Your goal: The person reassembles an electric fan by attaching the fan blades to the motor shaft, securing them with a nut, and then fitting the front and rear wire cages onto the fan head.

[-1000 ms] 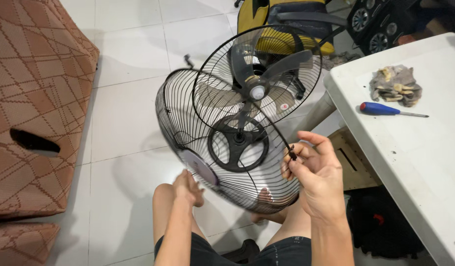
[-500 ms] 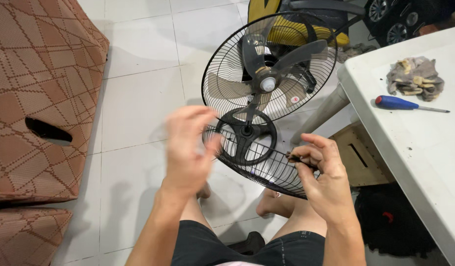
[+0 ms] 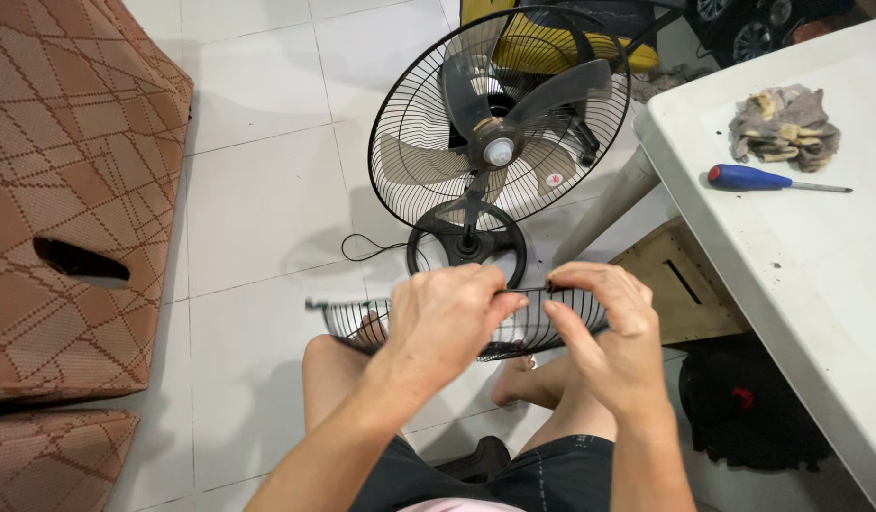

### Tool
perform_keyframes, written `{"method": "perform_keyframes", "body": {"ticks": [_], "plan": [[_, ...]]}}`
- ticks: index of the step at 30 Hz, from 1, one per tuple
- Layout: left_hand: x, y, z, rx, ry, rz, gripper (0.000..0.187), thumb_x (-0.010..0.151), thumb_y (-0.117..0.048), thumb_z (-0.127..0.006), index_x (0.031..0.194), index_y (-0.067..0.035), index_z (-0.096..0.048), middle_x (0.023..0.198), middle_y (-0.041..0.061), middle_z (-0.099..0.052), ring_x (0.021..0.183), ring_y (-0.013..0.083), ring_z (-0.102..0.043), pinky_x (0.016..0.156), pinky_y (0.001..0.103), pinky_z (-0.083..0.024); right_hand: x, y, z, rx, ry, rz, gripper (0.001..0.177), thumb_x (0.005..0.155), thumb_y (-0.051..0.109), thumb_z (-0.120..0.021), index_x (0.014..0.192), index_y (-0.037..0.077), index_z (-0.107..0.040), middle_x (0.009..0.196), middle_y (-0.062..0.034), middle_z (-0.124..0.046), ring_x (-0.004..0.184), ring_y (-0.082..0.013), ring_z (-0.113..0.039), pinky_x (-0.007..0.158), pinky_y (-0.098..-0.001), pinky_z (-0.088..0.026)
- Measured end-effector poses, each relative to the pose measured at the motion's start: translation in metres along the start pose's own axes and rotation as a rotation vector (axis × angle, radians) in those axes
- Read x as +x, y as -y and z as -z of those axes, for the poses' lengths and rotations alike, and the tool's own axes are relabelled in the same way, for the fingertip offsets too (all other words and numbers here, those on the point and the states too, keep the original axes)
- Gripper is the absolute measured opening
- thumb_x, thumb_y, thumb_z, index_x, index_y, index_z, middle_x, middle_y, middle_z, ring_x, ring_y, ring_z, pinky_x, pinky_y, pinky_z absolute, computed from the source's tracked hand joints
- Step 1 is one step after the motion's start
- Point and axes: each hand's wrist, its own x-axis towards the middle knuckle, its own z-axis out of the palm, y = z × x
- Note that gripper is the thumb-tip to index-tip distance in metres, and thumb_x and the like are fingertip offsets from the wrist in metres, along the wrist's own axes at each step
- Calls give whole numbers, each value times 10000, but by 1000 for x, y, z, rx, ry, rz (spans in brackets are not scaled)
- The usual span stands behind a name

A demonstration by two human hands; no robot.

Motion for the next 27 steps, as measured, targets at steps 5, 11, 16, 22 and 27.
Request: {"method": "perform_keyframes", "body": {"ticks": [5,11,16,22,27], "plan": [[-3,-12,-13,81,19,12,273,862,-316,-760,783,-65,-686,729,92,-705,617,313,-704,482,443,-521,-3,-3,-20,23,-96,-98,193,822,68,-796,979,25,-693,983,-81,-731,980,-274,-678,917,-370,-500],[-2,-19,-13,97,171,86,274,918,-321,-708,841,-58,-695,708,118,-717,565,340,-694,454,461,-518,-11,-15,-38,106,-143,-129,72,967,70,-708,1027,43,-679,1024,-59,-730,965,-220,-691,931,-344,-521],[3,-18,4,81,172,60,283,930,-322,-672,833,-56,-690,701,124,-720,573,360,-692,472,486,-517,-11,-21,-27,290,-10,-128,104,988,123,-657,1039,43,-699,1028,-59,-743,1004,-226,-690,1180,-428,-336],[4,-22,26,41,290,55,319,970,-335,-629,814,-60,-672,682,126,-706,596,368,-689,500,495,-517,-9,-15,-15,201,111,-84,107,922,169,-700,915,63,-689,892,-39,-674,907,-217,-611,966,-364,-414],[5,-21,34,7,344,65,321,933,-353,-651,776,-74,-680,681,112,-710,592,377,-679,494,508,-500,-21,3,-19,129,3,-90,76,938,110,-679,895,50,-664,815,-49,-635,862,-214,-608,999,-369,-395]]}}
